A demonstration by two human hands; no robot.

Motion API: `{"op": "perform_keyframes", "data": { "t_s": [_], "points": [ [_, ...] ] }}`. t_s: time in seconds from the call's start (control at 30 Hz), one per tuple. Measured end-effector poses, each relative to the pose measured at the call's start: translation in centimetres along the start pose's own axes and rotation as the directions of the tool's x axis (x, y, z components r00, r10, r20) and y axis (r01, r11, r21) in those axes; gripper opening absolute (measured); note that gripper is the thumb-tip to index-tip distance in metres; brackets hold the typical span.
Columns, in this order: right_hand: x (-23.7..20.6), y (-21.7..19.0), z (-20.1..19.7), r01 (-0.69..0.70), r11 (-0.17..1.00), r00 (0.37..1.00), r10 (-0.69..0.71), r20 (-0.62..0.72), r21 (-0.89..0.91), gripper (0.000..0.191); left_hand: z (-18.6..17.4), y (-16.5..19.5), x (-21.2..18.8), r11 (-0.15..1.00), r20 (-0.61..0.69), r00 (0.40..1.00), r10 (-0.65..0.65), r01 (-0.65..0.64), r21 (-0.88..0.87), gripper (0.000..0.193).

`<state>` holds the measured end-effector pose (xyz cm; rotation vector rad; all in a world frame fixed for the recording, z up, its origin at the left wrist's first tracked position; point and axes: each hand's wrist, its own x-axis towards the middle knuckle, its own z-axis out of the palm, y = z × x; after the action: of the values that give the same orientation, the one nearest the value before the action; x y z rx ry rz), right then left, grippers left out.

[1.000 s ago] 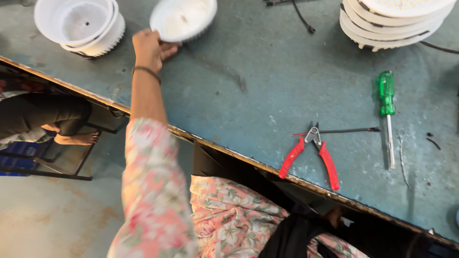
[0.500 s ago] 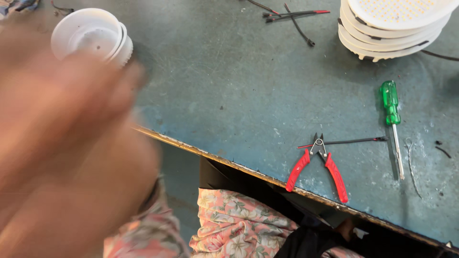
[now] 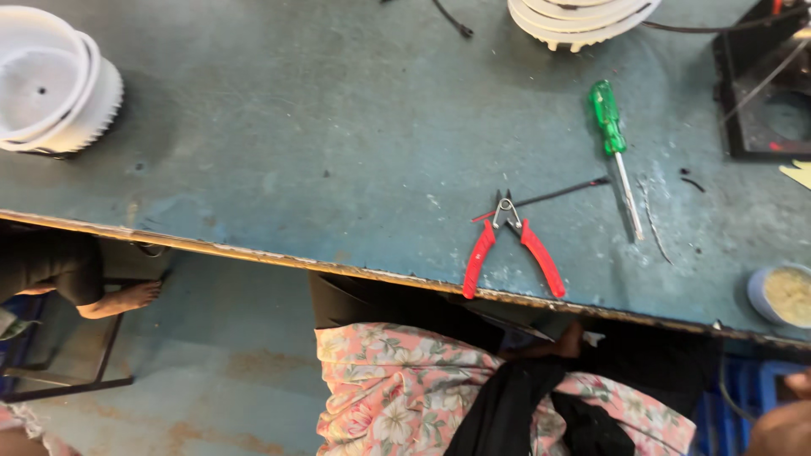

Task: The person solders wires onto the center of round LED ceiling light panels at a workbench. They hold the panel steady with one hand, apply a soldering iron to the connection point, feed solder from a small container, and use red-handled pliers to trim or position the wire ends, working through several panels one after another.

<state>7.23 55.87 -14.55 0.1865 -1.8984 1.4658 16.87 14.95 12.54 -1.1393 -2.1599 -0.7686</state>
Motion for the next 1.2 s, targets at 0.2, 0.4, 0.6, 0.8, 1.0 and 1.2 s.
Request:
{"op": "perform_keyframes", "data": {
  "t_s": [0.2,0.4,0.6,0.8,1.0,1.2],
  "points": [
    [0.7,-1.2,-1.1,0.004,1.0,1.0,-0.004,-0.004,-0.011,0.045,1.1,0.0,0.5,1.0,0.063,0.998,0.004,-0.004,0.006,0.035],
    [1.1,-2.2,-1.8,0.008,1.0,1.0,-0.008,-0.013,-0.008,0.045,1.1,0.3,0.2,1.0,0.107,0.994,0.019,-0.019,0.004,0.038],
    [0.8,-1.9,-2.0,0.038,0.998,0.999,-0.04,-0.037,-0.039,0.05,1.5,0.4,1.0,1.0,0.125,0.992,0.014,-0.014,0.001,0.042],
    [0.4,-2.1,-2.3,-0.005,0.999,1.0,0.005,-0.016,0.032,0.054,2.3,0.8,-1.2,1.0,0.157,0.987,0.02,-0.02,0.003,0.045],
    [0.9,-4.4,0.8,0.016,0.992,1.0,-0.013,-0.024,0.127,0.057,-5.5,-0.8,2.7,0.991,0.267,0.958,-0.104,0.121,-0.047,0.049],
    [2.3,-7.0,3.0,0.038,0.978,0.999,-0.04,0.006,0.204,0.058,4.9,-7.9,-3.9,0.939,0.294,0.901,-0.32,0.26,0.225,0.053]
  ]
}}
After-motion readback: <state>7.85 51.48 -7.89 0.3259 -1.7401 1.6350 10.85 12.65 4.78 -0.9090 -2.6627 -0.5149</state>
